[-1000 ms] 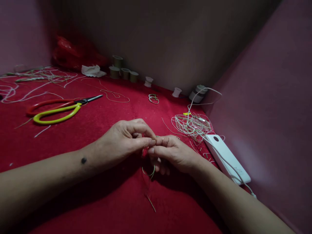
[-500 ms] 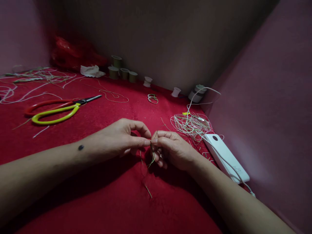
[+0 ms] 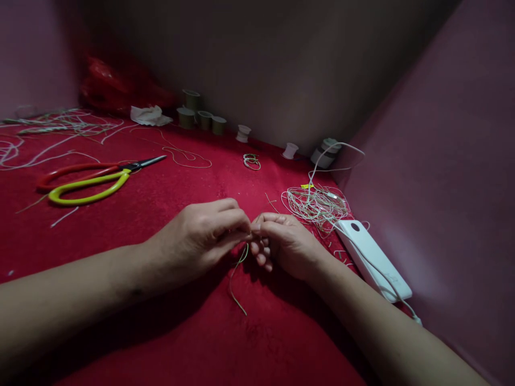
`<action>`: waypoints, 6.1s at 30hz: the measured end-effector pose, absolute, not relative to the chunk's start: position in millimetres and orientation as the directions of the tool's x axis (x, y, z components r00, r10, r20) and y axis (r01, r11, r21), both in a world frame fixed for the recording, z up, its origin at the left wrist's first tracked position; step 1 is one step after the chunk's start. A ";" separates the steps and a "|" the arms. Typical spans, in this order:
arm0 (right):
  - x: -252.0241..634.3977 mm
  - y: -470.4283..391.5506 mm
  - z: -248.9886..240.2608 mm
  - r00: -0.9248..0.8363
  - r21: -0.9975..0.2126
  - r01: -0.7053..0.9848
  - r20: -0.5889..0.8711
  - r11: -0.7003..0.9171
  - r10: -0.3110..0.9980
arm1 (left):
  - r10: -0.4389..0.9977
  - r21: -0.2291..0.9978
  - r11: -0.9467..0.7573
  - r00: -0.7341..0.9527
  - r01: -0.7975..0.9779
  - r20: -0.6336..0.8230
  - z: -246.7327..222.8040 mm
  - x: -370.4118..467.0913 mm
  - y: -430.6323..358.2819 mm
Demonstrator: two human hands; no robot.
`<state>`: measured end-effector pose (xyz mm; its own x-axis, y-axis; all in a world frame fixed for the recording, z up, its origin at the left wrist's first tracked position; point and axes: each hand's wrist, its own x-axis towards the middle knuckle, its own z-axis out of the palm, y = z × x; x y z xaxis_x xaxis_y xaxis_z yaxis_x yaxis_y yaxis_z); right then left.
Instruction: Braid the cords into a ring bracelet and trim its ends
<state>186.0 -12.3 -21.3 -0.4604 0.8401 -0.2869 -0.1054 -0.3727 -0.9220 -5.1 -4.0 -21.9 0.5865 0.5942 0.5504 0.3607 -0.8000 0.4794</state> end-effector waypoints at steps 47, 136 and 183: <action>180.4 -19.0 -16.5 -0.289 -0.999 -0.006 -0.038 -0.042 0.956 | 0.898 0.894 -0.121 0.431 0.431 -0.086 -2.0 2.2 -4.1; 178.4 -27.8 -30.0 -0.304 -0.575 0.454 0.618 0.680 0.725 | 0.860 0.959 0.067 0.471 0.275 -0.196 -4.7 5.8 -6.1; 178.8 -33.5 -15.6 -0.208 -0.911 0.139 0.357 0.389 0.911 | 0.816 0.322 -0.574 0.560 0.753 0.144 -18.6 -4.3 -1.3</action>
<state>178.8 -33.5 -15.6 -0.2080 0.9105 0.3573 0.1395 0.3892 -0.9105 -4.3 -1.3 -18.6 0.5598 0.8160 0.1443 0.7530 -0.5736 0.3225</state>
